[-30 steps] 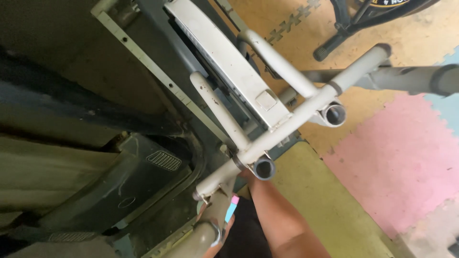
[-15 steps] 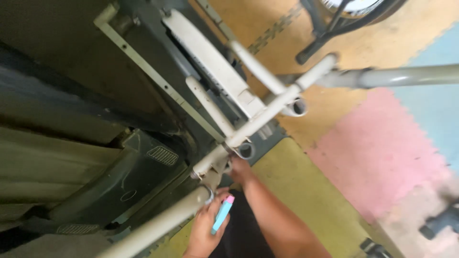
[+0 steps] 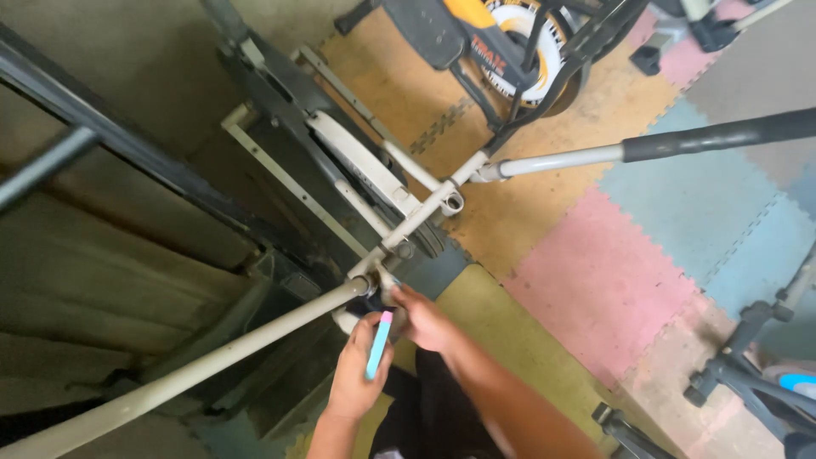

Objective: Cleaning and wiping down various pieces of exercise equipment in a gym using a spray bottle and a cloth.

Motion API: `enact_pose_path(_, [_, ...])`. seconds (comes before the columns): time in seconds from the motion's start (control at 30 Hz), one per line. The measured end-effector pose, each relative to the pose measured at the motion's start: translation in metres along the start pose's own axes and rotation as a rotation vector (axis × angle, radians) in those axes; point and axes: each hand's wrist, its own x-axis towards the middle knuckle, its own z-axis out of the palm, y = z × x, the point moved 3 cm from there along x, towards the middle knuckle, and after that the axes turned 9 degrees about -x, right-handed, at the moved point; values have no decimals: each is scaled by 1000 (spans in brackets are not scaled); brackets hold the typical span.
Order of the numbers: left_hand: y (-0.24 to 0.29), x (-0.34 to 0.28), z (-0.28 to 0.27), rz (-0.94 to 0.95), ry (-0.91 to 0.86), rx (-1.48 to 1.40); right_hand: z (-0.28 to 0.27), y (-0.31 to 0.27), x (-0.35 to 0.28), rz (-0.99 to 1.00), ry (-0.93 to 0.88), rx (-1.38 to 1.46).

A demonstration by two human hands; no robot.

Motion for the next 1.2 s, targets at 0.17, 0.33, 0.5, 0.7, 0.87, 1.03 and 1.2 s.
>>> enact_pose_path(0.17, [26,8,4,330,-10,100,-7,-64,-60,37,-222,-16])
enact_pose_path(0.33, [51,29,18,452,79,118,-33,-122,-66,-107,-156,-196])
enact_pose_path(0.5, [50,76,32,214,58,43,-8,-223,-70,-805,241,-1111])
enact_pose_path(0.7, [53,135,38,213,202,-12,-39,-225,51,-479,364,-2183])
enact_pose_path(0.87, [94,173,32,86,217,-20,-45,-247,123,-513,143,-2138])
enact_pose_path(1.03, [137,202,7,173,334,-71,-36,-252,193,-499,-109,-1911])
enact_pose_path(1.2, [134,224,-9,201,427,-119,-23,-243,253,-672,-87,-2001])
